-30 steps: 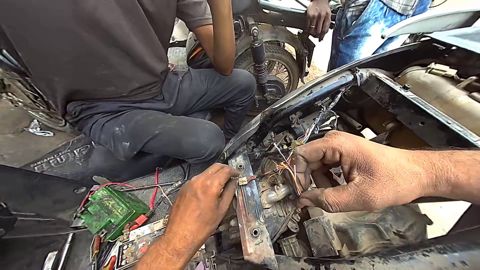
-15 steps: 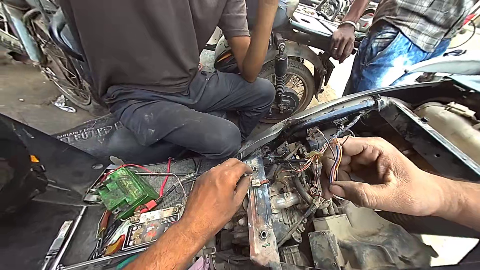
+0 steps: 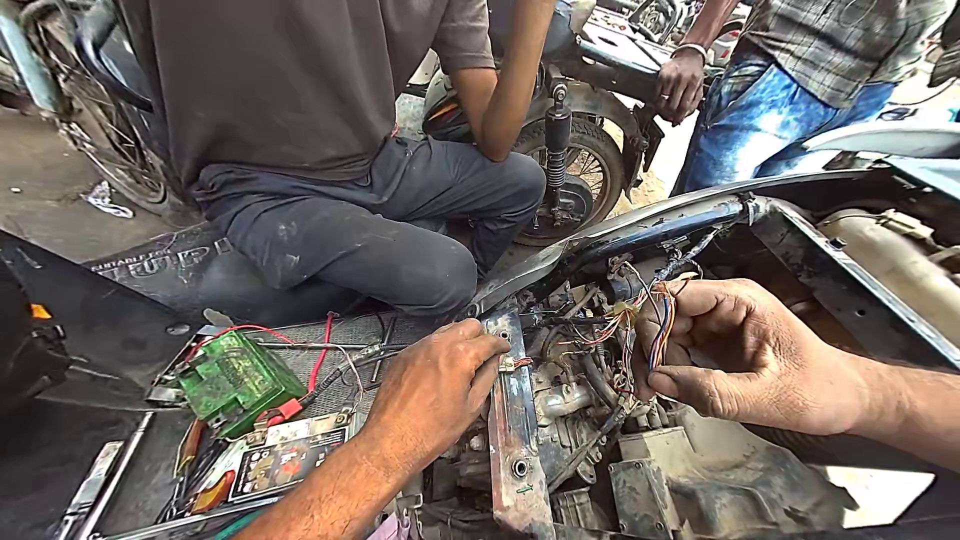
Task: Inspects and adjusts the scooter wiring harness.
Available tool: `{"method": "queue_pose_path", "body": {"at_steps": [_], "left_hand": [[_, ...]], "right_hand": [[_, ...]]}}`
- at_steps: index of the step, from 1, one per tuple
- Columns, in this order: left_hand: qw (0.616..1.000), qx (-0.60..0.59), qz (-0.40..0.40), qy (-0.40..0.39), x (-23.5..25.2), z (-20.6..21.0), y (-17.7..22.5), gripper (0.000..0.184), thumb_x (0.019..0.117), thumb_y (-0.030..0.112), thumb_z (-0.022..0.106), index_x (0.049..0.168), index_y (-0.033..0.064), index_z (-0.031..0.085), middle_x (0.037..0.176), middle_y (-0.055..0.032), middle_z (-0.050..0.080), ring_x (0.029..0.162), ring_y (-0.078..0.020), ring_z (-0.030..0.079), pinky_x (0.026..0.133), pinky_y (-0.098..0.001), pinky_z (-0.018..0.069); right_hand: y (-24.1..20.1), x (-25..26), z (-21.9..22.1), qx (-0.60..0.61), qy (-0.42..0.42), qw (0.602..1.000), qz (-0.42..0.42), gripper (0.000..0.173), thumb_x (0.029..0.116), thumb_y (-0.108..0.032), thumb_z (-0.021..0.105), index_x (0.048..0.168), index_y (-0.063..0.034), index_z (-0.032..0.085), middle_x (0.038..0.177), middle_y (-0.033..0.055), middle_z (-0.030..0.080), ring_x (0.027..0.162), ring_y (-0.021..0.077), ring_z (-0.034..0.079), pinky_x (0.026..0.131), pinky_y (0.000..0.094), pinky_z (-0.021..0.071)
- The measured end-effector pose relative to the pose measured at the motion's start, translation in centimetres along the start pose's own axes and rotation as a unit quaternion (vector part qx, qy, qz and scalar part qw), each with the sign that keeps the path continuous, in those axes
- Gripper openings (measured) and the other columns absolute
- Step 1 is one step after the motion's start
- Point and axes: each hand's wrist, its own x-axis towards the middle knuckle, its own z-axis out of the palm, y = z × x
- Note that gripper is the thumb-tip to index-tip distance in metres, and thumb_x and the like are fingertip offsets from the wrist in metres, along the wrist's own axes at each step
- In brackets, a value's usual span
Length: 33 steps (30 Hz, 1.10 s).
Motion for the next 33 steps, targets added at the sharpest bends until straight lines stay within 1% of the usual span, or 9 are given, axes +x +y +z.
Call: {"method": "queue_pose_path", "body": {"at_steps": [5,9,14,21,23,27,28,31,33], "left_hand": [[1.0,-0.009,0.006,-0.005,0.07,0.01,-0.18,0.024,0.1004,0.037,0.057,0.112,0.0339,0.078,0.085,0.0107,0.058,0.075,-0.0051,0.059,0.063,-0.0279,0.0521],[1.0,-0.017,0.009,-0.009,-0.05,0.19,-0.16,0.025,0.0993,0.037,0.056,0.112,0.0358,0.077,0.084,0.0114,0.058,0.074,-0.0045,0.059,0.061,-0.0285,0.0522],[0.999,-0.029,0.023,-0.012,0.05,0.36,0.14,0.028,0.0979,0.037,0.053,0.112,0.0351,0.077,0.082,0.0123,0.058,0.073,-0.0036,0.059,0.061,-0.0278,0.0517],[0.999,-0.054,0.007,-0.004,0.16,0.31,0.27,0.031,0.097,0.035,0.051,0.114,0.0365,0.077,0.082,0.0154,0.06,0.072,-0.0005,0.059,0.059,-0.0276,0.0516],[0.999,-0.05,0.013,-0.015,0.12,0.38,0.19,0.031,0.0963,0.036,0.052,0.115,0.0372,0.076,0.084,0.0159,0.062,0.074,0.0001,0.06,0.062,-0.0278,0.053],[0.998,-0.058,0.006,-0.017,0.18,0.35,0.03,0.032,0.0963,0.035,0.051,0.117,0.037,0.076,0.082,0.0157,0.061,0.072,-0.0003,0.059,0.06,-0.028,0.0517],[0.998,-0.064,0.001,-0.011,0.24,0.29,0.09,0.032,0.0958,0.035,0.051,0.117,0.0369,0.076,0.083,0.0163,0.061,0.071,0.0001,0.059,0.059,-0.0279,0.0516],[0.996,-0.081,-0.023,0.008,0.28,-0.06,0.23,0.031,0.0958,0.036,0.051,0.116,0.0378,0.075,0.093,0.0184,0.068,0.074,0.0015,0.062,0.062,-0.0292,0.054],[0.996,-0.087,-0.03,0.02,0.29,-0.24,0.22,0.031,0.0953,0.035,0.052,0.115,0.0382,0.075,0.094,0.0186,0.069,0.072,0.0016,0.061,0.061,-0.0293,0.0536]], "right_hand": [[0.22,-0.08,0.03,0.001,0.007,1.0,0.0,0.014,0.0882,-0.015,0.076,0.097,-0.0079,0.067,0.078,0.005,0.069,0.058,0.0154,0.064,0.048,0.0274,0.057],[0.48,-0.24,0.01,0.006,0.008,1.0,0.003,0.015,0.0889,-0.017,0.075,0.098,-0.008,0.066,0.078,0.0059,0.069,0.057,0.0159,0.065,0.048,0.0274,0.0563],[0.56,-0.35,0.03,0.005,0.007,1.0,-0.002,0.014,0.0885,-0.013,0.075,0.098,-0.0073,0.066,0.076,0.0054,0.069,0.055,0.0152,0.063,0.047,0.027,0.0558],[0.33,-0.36,0.0,0.017,0.009,1.0,-0.001,0.014,0.0889,-0.012,0.074,0.098,-0.0065,0.065,0.076,0.0067,0.069,0.056,0.0156,0.064,0.047,0.0267,0.0552],[0.32,-0.33,0.0,0.015,0.009,1.0,-0.001,0.013,0.0893,-0.012,0.074,0.098,-0.0067,0.065,0.076,0.0068,0.069,0.056,0.0158,0.064,0.047,0.0267,0.0552],[0.42,-0.19,0.03,0.018,0.009,1.0,0.007,0.015,0.0898,-0.014,0.075,0.098,-0.007,0.065,0.078,0.0078,0.07,0.056,0.0163,0.065,0.048,0.0273,0.0561],[0.41,-0.19,0.03,0.02,0.008,1.0,0.01,0.015,0.0899,-0.013,0.075,0.098,-0.0068,0.065,0.079,0.0087,0.071,0.057,0.0168,0.065,0.048,0.0272,0.0563],[0.34,-0.15,-0.02,0.019,0.009,1.0,0.015,0.015,0.0903,-0.014,0.075,0.099,-0.0066,0.065,0.081,0.009,0.071,0.058,0.0173,0.065,0.049,0.0275,0.0566],[0.35,-0.18,-0.04,0.018,0.015,1.0,0.013,0.015,0.0901,-0.015,0.075,0.099,-0.0069,0.065,0.079,0.0087,0.071,0.056,0.0164,0.064,0.048,0.0265,0.0553]]}}
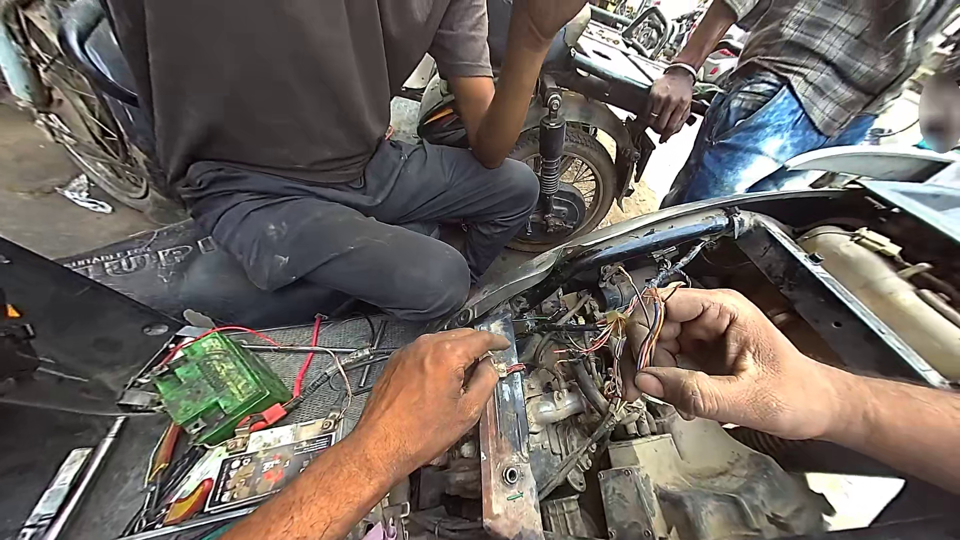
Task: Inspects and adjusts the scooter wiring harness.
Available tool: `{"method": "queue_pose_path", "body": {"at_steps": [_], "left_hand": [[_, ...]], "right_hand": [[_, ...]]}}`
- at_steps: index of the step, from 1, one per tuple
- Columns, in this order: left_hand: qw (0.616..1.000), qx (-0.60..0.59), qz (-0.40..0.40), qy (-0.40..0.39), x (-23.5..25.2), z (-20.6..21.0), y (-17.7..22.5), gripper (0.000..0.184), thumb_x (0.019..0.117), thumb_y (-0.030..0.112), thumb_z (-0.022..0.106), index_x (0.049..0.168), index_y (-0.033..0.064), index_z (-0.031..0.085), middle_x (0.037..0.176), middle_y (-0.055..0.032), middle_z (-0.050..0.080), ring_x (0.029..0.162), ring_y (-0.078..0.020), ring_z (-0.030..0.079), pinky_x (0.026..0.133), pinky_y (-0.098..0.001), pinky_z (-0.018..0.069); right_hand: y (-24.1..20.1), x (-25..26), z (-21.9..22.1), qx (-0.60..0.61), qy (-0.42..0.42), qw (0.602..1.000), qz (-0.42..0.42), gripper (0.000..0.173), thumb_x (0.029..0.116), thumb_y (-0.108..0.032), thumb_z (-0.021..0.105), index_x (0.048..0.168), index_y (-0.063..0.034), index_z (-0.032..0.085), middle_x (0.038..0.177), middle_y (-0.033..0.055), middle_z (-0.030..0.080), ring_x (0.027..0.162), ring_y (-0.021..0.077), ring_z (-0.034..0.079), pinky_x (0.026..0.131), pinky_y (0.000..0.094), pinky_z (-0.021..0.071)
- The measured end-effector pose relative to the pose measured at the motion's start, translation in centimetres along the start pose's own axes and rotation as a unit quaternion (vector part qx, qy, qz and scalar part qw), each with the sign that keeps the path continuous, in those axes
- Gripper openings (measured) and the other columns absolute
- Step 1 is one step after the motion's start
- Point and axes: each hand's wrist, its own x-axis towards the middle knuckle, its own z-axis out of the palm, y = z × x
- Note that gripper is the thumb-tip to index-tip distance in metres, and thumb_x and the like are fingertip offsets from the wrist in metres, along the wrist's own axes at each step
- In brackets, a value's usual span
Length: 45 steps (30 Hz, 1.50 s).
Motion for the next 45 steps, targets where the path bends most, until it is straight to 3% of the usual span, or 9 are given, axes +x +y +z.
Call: {"method": "queue_pose_path", "body": {"at_steps": [6,22,26,28,32,36,42,45], "left_hand": [[1.0,-0.008,-0.017,0.012,0.1,-0.3,0.3,0.03,0.0938,0.034,0.054,0.114,0.0391,0.075,0.088,0.0189,0.067,0.068,0.0012,0.059,0.058,-0.0294,0.0518],[0.997,-0.057,-0.03,0.033,0.2,-0.3,0.6,0.027,0.0932,0.035,0.055,0.111,0.0378,0.075,0.082,0.0192,0.065,0.062,0.0012,0.055,0.055,-0.0286,0.0494],[0.989,-0.105,0.0,0.105,0.2,-0.3,1.1,0.024,0.095,0.033,0.056,0.11,0.0341,0.076,0.085,0.019,0.065,0.061,0.0031,0.053,0.051,-0.0231,0.0471],[0.98,-0.12,0.042,0.155,0.0,-0.5,1.9,0.024,0.0971,0.03,0.056,0.111,0.0284,0.076,0.088,0.0167,0.066,0.066,0.0039,0.056,0.054,-0.0203,0.0492],[0.964,-0.165,0.09,0.187,-0.4,-0.6,2.9,0.025,0.0982,0.027,0.057,0.112,0.0212,0.077,0.086,0.0137,0.063,0.069,0.0027,0.057,0.055,-0.018,0.0494],[0.961,-0.184,0.082,0.188,-0.6,-0.5,2.8,0.024,0.0985,0.028,0.057,0.112,0.0202,0.076,0.088,0.0139,0.065,0.07,0.0033,0.058,0.057,-0.0173,0.0511],[0.954,-0.216,0.072,0.195,-0.5,-0.6,2.7,0.024,0.0993,0.027,0.057,0.112,0.0192,0.076,0.091,0.0139,0.068,0.073,0.0023,0.061,0.06,-0.0174,0.0535],[0.95,-0.239,0.039,0.197,-0.4,-0.7,2.7,0.024,0.0983,0.023,0.056,0.112,0.019,0.075,0.09,0.013,0.07,0.068,0.0003,0.062,0.057,-0.019,0.0532]], "right_hand": [[0.0,0.0,-0.3,-0.002,0.01,1.0,-0.025,0.017,0.0924,-0.02,0.073,0.099,-0.0065,0.064,0.078,0.0096,0.07,0.057,0.0173,0.065,0.048,0.0269,0.0567],[0.1,-0.2,-0.2,0.02,0.019,0.999,-0.022,0.016,0.0926,-0.016,0.073,0.1,-0.0042,0.064,0.078,0.0127,0.069,0.057,0.0182,0.065,0.048,0.0274,0.0562],[0.2,-0.4,-0.1,0.04,0.009,0.999,0.006,0.017,0.094,-0.015,0.074,0.102,-0.0038,0.063,0.08,0.0149,0.07,0.056,0.0203,0.065,0.047,0.029,0.0564],[0.3,-0.3,0.0,0.052,0.001,0.999,0.012,0.018,0.0945,-0.015,0.074,0.103,-0.0028,0.064,0.083,0.0161,0.07,0.057,0.0212,0.066,0.048,0.03,0.0575],[0.4,0.1,-0.1,0.109,-0.026,0.993,0.021,0.017,0.0995,-0.013,0.068,0.107,0.0006,0.061,0.09,0.0204,0.07,0.063,0.0241,0.069,0.053,0.0324,0.0603],[0.2,0.2,0.1,0.143,-0.029,0.988,0.051,0.019,0.1019,-0.019,0.058,0.112,-0.0034,0.059,0.092,0.0178,0.069,0.074,0.0236,0.072,0.062,0.0322,0.0621],[0.1,0.2,0.3,0.143,-0.035,0.988,0.052,0.03,0.0986,-0.01,0.061,0.126,0.0023,0.058,0.098,0.0202,0.068,0.082,0.0261,0.072,0.066,0.0364,0.0644],[0.1,0.1,0.3,0.135,-0.053,0.988,0.05,0.036,0.0985,-0.013,0.062,0.131,0.0005,0.055,0.097,0.0194,0.067,0.082,0.0264,0.071,0.066,0.0372,0.0647]]}}
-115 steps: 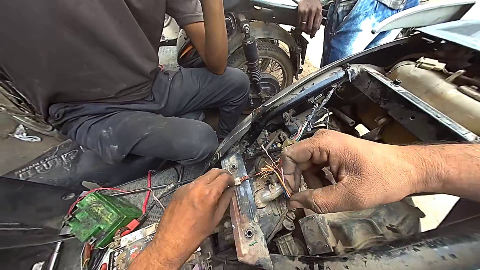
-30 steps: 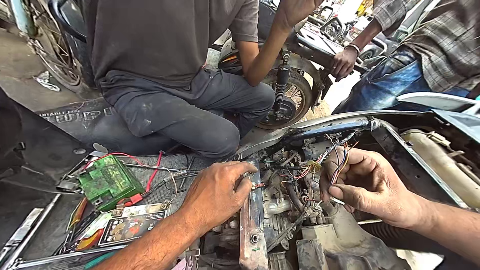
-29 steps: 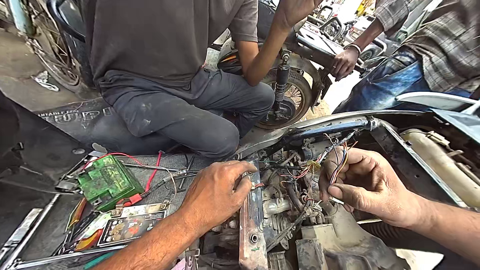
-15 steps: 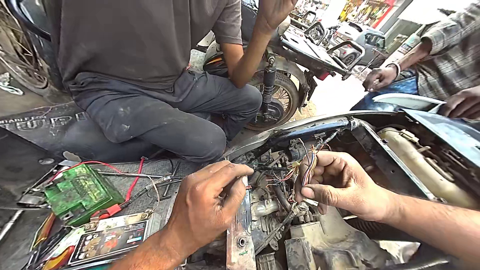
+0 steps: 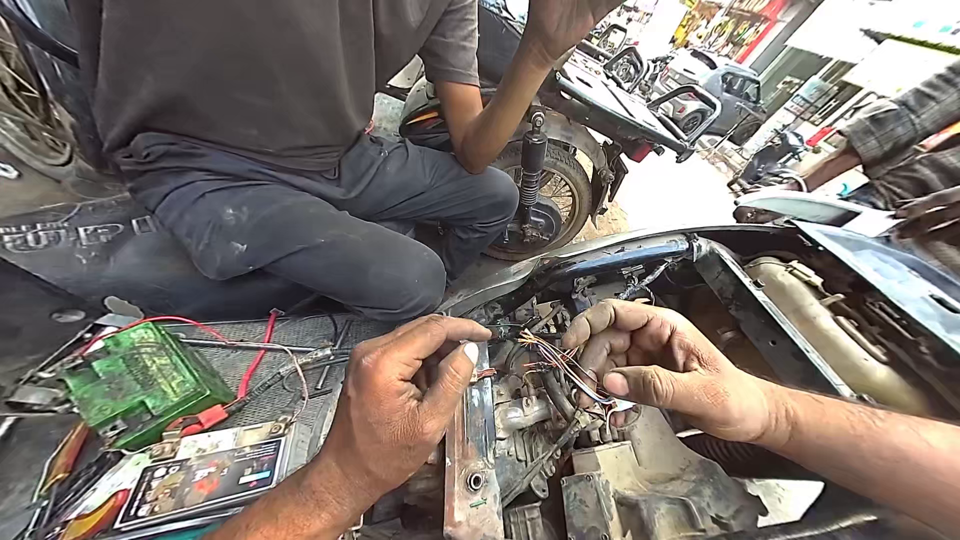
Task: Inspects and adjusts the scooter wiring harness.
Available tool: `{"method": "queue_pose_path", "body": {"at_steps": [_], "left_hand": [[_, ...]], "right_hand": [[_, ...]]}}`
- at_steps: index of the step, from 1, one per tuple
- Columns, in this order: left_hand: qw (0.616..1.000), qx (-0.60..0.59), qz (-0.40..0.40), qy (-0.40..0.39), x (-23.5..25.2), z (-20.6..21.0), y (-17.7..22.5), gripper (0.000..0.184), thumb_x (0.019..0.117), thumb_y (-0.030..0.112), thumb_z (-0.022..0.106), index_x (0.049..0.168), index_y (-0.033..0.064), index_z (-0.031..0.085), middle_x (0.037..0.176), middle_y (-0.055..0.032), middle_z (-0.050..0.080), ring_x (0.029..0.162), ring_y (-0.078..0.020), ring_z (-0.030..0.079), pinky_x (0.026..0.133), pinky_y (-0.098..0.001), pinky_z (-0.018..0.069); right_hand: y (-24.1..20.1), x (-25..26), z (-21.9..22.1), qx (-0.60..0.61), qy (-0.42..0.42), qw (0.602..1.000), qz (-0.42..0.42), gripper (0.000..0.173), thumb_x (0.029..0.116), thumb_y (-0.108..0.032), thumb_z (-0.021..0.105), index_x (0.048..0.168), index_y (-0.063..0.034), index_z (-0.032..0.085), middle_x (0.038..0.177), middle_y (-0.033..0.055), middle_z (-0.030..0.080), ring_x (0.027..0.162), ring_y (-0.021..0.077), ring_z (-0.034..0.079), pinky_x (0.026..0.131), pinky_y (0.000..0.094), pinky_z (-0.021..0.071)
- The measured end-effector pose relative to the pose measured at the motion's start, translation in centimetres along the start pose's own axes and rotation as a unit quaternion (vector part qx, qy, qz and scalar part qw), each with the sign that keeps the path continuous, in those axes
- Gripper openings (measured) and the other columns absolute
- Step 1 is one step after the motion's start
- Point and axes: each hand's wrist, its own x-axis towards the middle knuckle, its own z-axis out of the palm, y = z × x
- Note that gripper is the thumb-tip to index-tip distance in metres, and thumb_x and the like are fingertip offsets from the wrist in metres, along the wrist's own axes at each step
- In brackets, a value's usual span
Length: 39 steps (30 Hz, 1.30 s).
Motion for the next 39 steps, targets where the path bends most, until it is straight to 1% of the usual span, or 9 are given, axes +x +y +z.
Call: {"method": "queue_pose_path", "body": {"at_steps": [3,9,13,17,20,25,29,33,39], "left_hand": [[0.998,-0.016,-0.052,0.014,0.1,-0.2,0.0,0.024,0.0986,0.02,0.054,0.111,0.0199,0.075,0.083,0.0109,0.067,0.059,-0.0038,0.058,0.048,-0.0216,0.0498],[0.993,-0.014,-0.111,0.036,0.2,-0.3,-0.1,0.022,0.0998,0.019,0.055,0.11,0.019,0.075,0.078,0.0066,0.067,0.056,-0.0088,0.058,0.046,-0.0246,0.0492],[0.996,-0.036,-0.081,0.01,-0.2,-0.2,0.2,0.026,0.1013,0.022,0.049,0.107,0.0189,0.074,0.076,0.0073,0.064,0.055,-0.009,0.057,0.045,-0.0253,0.0498],[0.981,-0.165,-0.086,-0.055,-0.6,-0.2,0.7,0.042,0.1084,0.035,0.037,0.102,0.0135,0.073,0.074,-0.0013,0.064,0.055,-0.0155,0.059,0.049,-0.0291,0.0527],[0.964,-0.229,-0.127,-0.049,-0.8,-0.1,0.5,0.055,0.1108,0.042,0.029,0.11,0.0082,0.072,0.077,-0.0079,0.065,0.054,-0.0182,0.057,0.047,-0.0284,0.0504],[0.956,-0.243,-0.161,-0.025,-0.9,0.3,0.3,0.045,0.1096,0.038,0.033,0.116,0.0093,0.067,0.078,-0.0107,0.066,0.052,-0.0192,0.057,0.045,-0.0271,0.049],[0.972,-0.15,-0.182,-0.011,-1.4,1.1,0.4,0.022,0.1035,0.028,0.052,0.104,0.0153,0.07,0.074,-0.0058,0.067,0.052,-0.0193,0.059,0.045,-0.0298,0.0506],[0.965,0.159,-0.198,-0.064,-1.6,0.6,-1.2,0.02,0.0922,0.033,0.059,0.109,0.0339,0.07,0.086,0.0147,0.065,0.065,-0.0059,0.061,0.055,-0.0346,0.0538],[0.921,0.285,-0.158,-0.213,-2.2,1.1,-2.6,0.038,0.0869,0.039,0.069,0.123,0.0293,0.071,0.117,0.0064,0.065,0.097,-0.0136,0.066,0.079,-0.0421,0.0588]], "right_hand": [[-0.2,0.0,0.3,-0.067,-0.049,0.997,-0.001,0.039,0.0956,-0.021,0.068,0.128,-0.0025,0.058,0.101,0.0145,0.07,0.084,0.0232,0.071,0.07,0.0351,0.0631],[-0.1,-0.6,1.3,-0.234,-0.182,0.954,0.031,0.036,0.0904,-0.01,0.069,0.126,-0.0068,0.064,0.114,0.0009,0.071,0.09,0.01,0.068,0.073,0.0276,0.0603],[-0.3,-0.7,1.0,-0.279,-0.172,0.945,0.011,0.032,0.092,-0.01,0.066,0.124,-0.0095,0.066,0.113,-0.0024,0.072,0.094,0.0075,0.068,0.078,0.0282,0.0607],[-0.9,-0.3,1.0,-0.161,-0.103,0.982,0.003,0.029,0.0985,-0.004,0.058,0.127,-0.0015,0.061,0.118,0.0098,0.07,0.1,0.0224,0.071,0.086,0.0391,0.0642],[-1.2,0.3,1.1,-0.045,-0.069,0.996,0.017,0.037,0.0984,0.007,0.058,0.134,0.0007,0.051,0.122,0.0199,0.067,0.107,0.0339,0.071,0.092,0.0454,0.0633],[-1.2,0.4,1.4,0.022,-0.013,0.999,0.042,0.058,0.0931,0.015,0.062,0.144,-0.0057,0.044,0.123,0.0238,0.065,0.107,0.0401,0.07,0.093,0.0487,0.0621],[-1.0,0.4,1.5,0.008,0.033,0.999,0.011,0.083,0.0868,0.018,0.068,0.156,-0.0139,0.035,0.117,0.0222,0.068,0.096,0.0372,0.073,0.082,0.045,0.0656],[-1.1,0.8,1.4,-0.035,0.105,0.992,-0.068,0.097,0.0812,0.016,0.076,0.16,-0.0125,0.028,0.109,0.0199,0.07,0.085,0.0317,0.075,0.072,0.0399,0.0675],[-1.1,0.7,1.8,-0.098,0.169,0.972,-0.127,0.104,0.0774,0.013,0.082,0.161,-0.0126,0.026,0.101,0.0185,0.07,0.076,0.0307,0.074,0.069,0.0396,0.0679]]}}
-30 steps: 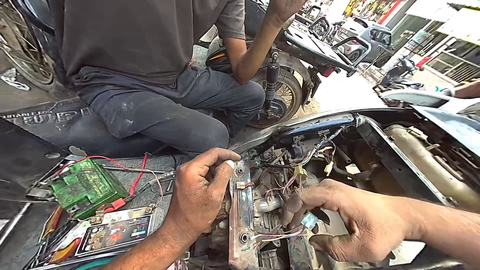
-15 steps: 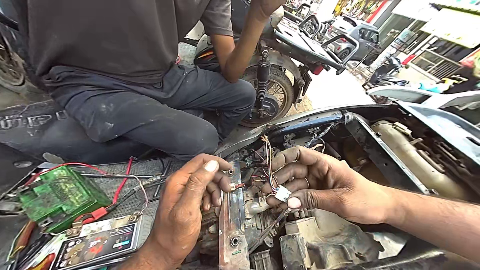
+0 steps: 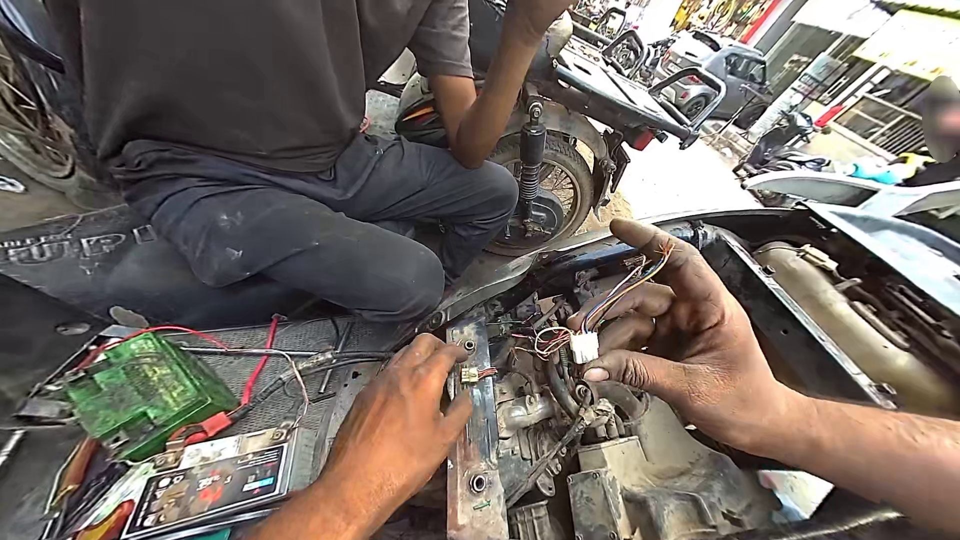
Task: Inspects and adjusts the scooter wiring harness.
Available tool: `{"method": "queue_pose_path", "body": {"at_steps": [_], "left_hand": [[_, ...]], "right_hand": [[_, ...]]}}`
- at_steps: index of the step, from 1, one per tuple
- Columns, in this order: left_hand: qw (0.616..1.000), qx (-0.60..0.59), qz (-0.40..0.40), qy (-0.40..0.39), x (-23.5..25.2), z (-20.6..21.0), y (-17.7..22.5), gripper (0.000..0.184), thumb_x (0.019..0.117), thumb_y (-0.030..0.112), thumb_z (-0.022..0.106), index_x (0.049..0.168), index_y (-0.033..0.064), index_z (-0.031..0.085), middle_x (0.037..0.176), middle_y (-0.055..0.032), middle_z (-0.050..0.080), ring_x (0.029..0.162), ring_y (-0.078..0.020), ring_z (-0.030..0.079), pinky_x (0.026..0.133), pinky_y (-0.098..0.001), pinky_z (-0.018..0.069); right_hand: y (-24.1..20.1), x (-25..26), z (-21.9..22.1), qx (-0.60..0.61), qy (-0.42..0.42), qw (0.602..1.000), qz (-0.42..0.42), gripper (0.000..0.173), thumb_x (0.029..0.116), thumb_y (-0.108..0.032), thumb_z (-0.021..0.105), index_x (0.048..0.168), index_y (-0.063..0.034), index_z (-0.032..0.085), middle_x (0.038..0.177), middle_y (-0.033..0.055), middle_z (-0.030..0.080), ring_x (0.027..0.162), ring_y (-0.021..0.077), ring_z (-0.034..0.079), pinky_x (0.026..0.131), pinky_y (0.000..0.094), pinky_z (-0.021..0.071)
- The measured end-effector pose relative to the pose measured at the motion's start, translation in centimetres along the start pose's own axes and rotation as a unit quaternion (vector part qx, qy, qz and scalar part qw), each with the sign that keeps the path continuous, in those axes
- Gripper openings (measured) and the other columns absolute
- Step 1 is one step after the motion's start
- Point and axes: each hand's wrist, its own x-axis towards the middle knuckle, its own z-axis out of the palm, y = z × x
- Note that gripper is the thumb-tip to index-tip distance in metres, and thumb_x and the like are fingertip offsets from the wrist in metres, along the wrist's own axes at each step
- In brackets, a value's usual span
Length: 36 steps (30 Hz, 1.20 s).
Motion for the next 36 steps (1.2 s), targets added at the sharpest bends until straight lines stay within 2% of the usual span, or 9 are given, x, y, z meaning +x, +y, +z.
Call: {"method": "queue_pose_path", "body": {"at_steps": [2,6,10,15,22,36], "left_hand": [[0.999,0.034,0.023,0.016,0.0,0.4,0.1,0.036,0.0869,0.042,0.069,0.12,0.0282,0.072,0.114,0.0051,0.064,0.098,-0.0152,0.065,0.076,-0.041,0.0585],[0.998,0.049,0.02,0.043,0.2,0.9,0.1,0.021,0.0863,0.044,0.067,0.101,0.0307,0.074,0.104,0.0091,0.063,0.086,-0.0105,0.064,0.069,-0.0374,0.0571],[0.996,0.06,0.011,0.068,-0.3,1.3,0.3,0.024,0.0856,0.05,0.066,0.094,0.0286,0.072,0.098,0.0091,0.063,0.082,-0.0101,0.064,0.065,-0.0365,0.0568],[0.995,0.074,-0.002,0.066,-0.4,1.4,0.5,0.025,0.0845,0.051,0.066,0.091,0.0275,0.071,0.097,0.0079,0.063,0.084,-0.0112,0.065,0.065,-0.0367,0.0569],[0.994,0.081,-0.006,0.067,-0.4,1.6,0.5,0.029,0.0848,0.054,0.065,0.086,0.0255,0.07,0.097,0.0064,0.062,0.087,-0.0134,0.065,0.067,-0.0379,0.0566],[0.995,0.079,-0.029,0.052,-0.6,1.2,0.6,0.032,0.0832,0.056,0.067,0.089,0.0245,0.068,0.098,0.0047,0.062,0.085,-0.015,0.065,0.067,-0.039,0.0565]], "right_hand": [[0.0,0.0,0.0,-0.007,0.009,1.0,-0.012,0.106,0.0768,0.012,0.083,0.161,-0.0126,0.024,0.101,0.0179,0.07,0.076,0.0308,0.074,0.07,0.0401,0.0682],[0.1,0.0,0.1,-0.005,0.02,1.0,-0.012,0.108,0.0761,0.012,0.083,0.162,-0.0141,0.024,0.099,0.0179,0.07,0.074,0.0306,0.074,0.068,0.0401,0.0681],[0.2,-0.2,0.0,-0.008,0.02,1.0,-0.006,0.107,0.0765,0.012,0.083,0.162,-0.0143,0.024,0.1,0.0181,0.07,0.075,0.0316,0.073,0.065,0.0404,0.0681],[0.3,-0.1,0.1,-0.016,0.034,0.999,-0.009,0.102,0.0755,0.012,0.084,0.159,-0.0124,0.029,0.102,0.0181,0.07,0.074,0.0314,0.073,0.067,0.0409,0.0679],[0.4,-0.1,0.2,-0.019,0.04,0.999,-0.012,0.105,0.0739,0.011,0.085,0.159,-0.0134,0.029,0.099,0.0176,0.068,0.072,0.0313,0.072,0.065,0.0413,0.0679],[0.4,-0.1,0.6,-0.024,0.038,0.999,-0.013,0.105,0.0738,0.011,0.086,0.159,-0.0134,0.03,0.099,0.0174,0.069,0.074,0.0313,0.073,0.068,0.0411,0.0682]]}}
